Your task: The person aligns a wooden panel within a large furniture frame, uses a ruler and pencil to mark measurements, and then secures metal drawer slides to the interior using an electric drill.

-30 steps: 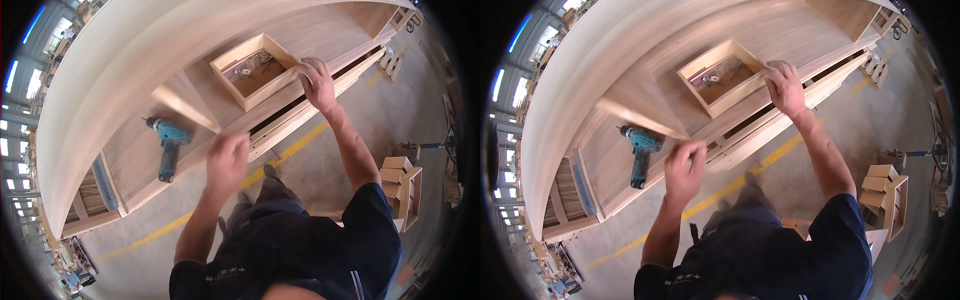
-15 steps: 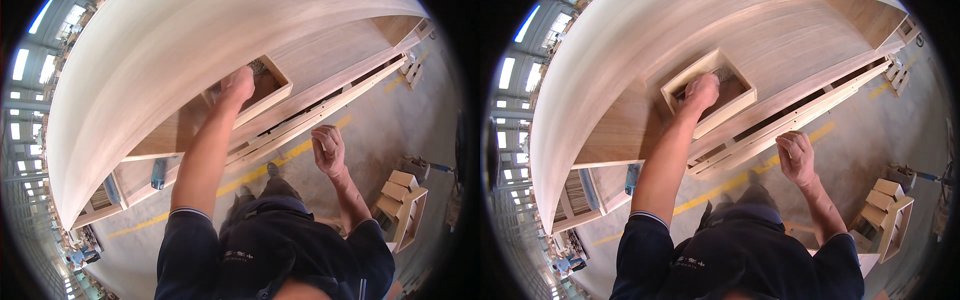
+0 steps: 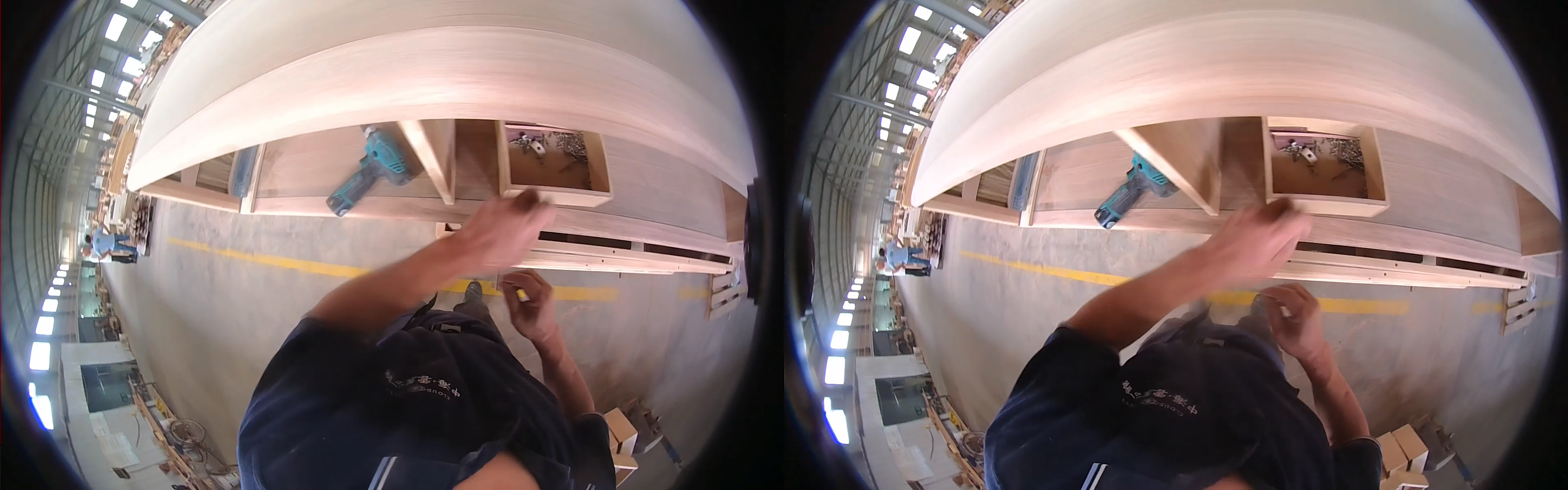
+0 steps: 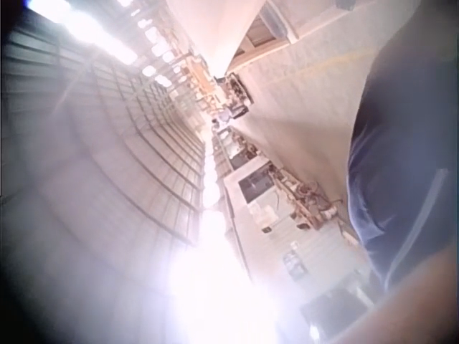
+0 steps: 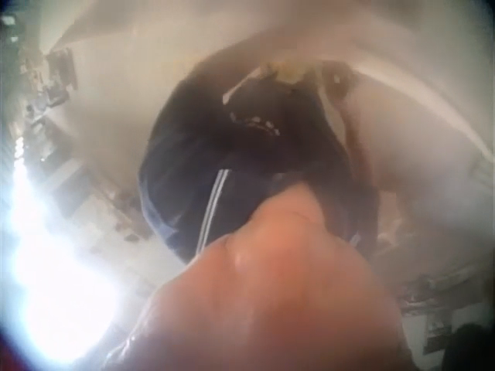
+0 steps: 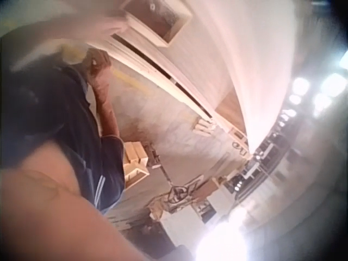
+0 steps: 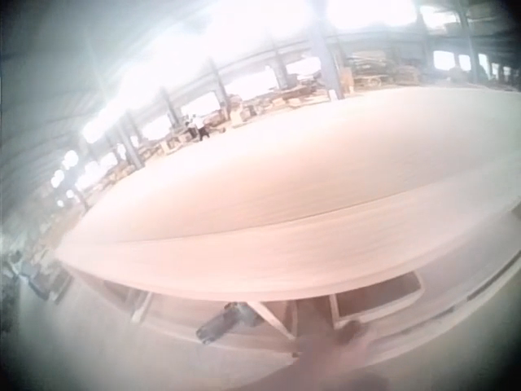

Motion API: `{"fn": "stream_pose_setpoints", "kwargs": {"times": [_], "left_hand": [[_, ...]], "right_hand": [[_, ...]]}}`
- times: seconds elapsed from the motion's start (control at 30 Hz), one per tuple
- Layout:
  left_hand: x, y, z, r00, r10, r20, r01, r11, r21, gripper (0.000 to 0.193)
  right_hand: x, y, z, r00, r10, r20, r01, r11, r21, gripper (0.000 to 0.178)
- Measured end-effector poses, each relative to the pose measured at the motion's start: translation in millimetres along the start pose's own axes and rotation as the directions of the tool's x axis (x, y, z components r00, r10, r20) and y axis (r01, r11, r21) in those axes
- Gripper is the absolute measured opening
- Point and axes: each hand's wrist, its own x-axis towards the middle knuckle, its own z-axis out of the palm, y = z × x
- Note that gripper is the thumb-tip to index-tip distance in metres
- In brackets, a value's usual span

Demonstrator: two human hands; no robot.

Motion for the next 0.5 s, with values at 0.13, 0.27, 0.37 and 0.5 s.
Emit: {"fn": "stream_pose_setpoints", "kwargs": {"times": [0.13, 0.27, 0.37, 0.5], "left_hand": [[-105, 2, -43, 0.958, -0.158, -0.238, 0.095, 0.962, -0.256, 0.011], [-200, -34, -79, 0.65, -0.721, -0.243, 0.22, 0.483, -0.847, 0.017], [-248, -59, -106, 0.462, -0.843, -0.275, -0.011, 0.305, -0.952, 0.016], [-308, -95, -129, 0.413, -0.843, -0.345, -0.049, 0.358, -0.933, 0.009]], "right_hand": [[37, -10, 69, 0.937, 0.132, 0.324, -0.213, 0.95, 0.228, 0.021], [107, -26, 165, 0.823, 0.317, 0.472, -0.568, 0.482, 0.667, 0.023], [162, -29, 216, 0.779, 0.364, 0.51, -0.626, 0.503, 0.596, 0.024], [196, -43, 244, 0.603, 0.6, 0.525, -0.788, 0.35, 0.506, 0.04]]}}
